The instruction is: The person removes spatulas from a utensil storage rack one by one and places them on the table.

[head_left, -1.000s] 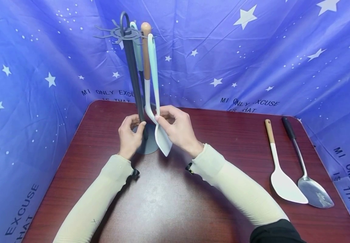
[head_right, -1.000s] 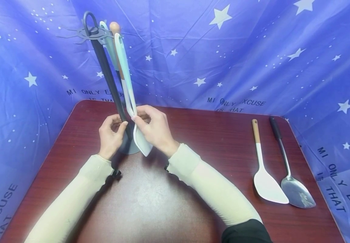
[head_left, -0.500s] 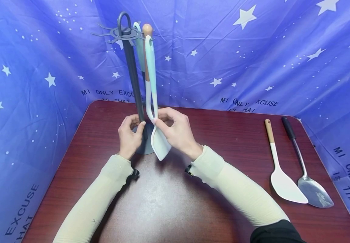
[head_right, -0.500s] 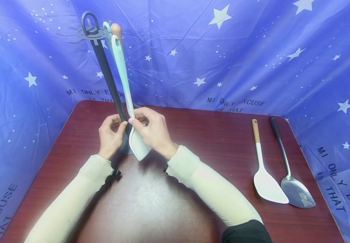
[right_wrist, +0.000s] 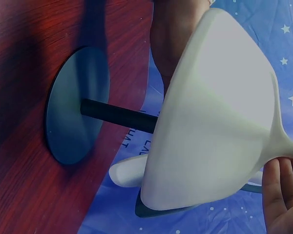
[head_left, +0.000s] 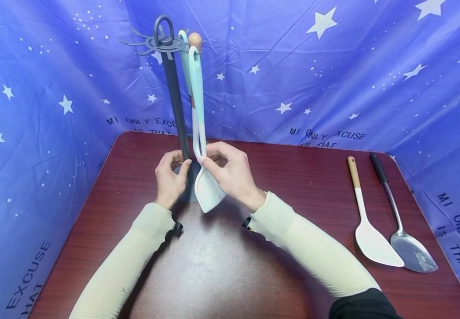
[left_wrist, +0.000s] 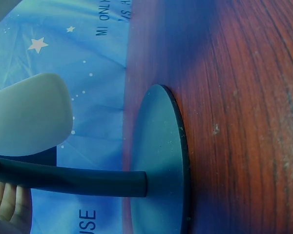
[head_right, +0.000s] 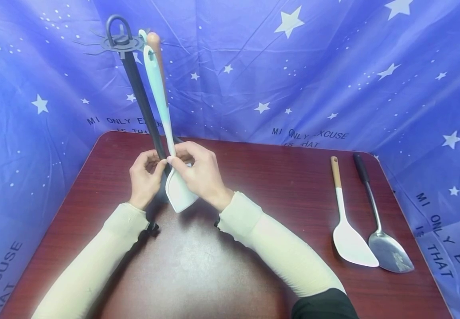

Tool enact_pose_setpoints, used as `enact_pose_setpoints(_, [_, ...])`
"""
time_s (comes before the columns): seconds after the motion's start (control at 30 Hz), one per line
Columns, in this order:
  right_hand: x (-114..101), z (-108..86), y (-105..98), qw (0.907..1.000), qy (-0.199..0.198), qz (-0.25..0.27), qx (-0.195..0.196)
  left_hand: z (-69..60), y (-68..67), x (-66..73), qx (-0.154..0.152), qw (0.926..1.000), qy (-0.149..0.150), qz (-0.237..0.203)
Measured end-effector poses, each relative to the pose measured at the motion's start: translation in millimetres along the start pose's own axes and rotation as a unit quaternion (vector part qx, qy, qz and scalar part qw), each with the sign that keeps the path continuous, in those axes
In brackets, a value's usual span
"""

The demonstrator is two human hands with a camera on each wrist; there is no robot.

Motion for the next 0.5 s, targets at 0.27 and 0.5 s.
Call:
enact_pose_setpoints(0.27, [-2.8,1.7,-1.2,0.9998,-0.008,0.015,0.007,0.5,-0.2,1.1,-0.003,1.0000,0.001,0.000])
enact_pose_setpoints(0.5, [-21.7,-0.5,-3.7,0.9998,-0.014,0.014,0.009,0.4,-0.4,-0.4,-0.001,1.0000,0.003,0.002])
Point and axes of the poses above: each hand's wrist, its own z-axis towards the middle knuckle, its own y-axis out of the palm, x = y × z, the point moved 4 cm from there along z, towards the middle knuckle, and after that the axes turned 9 degrees about y, right-handed, at the moved point
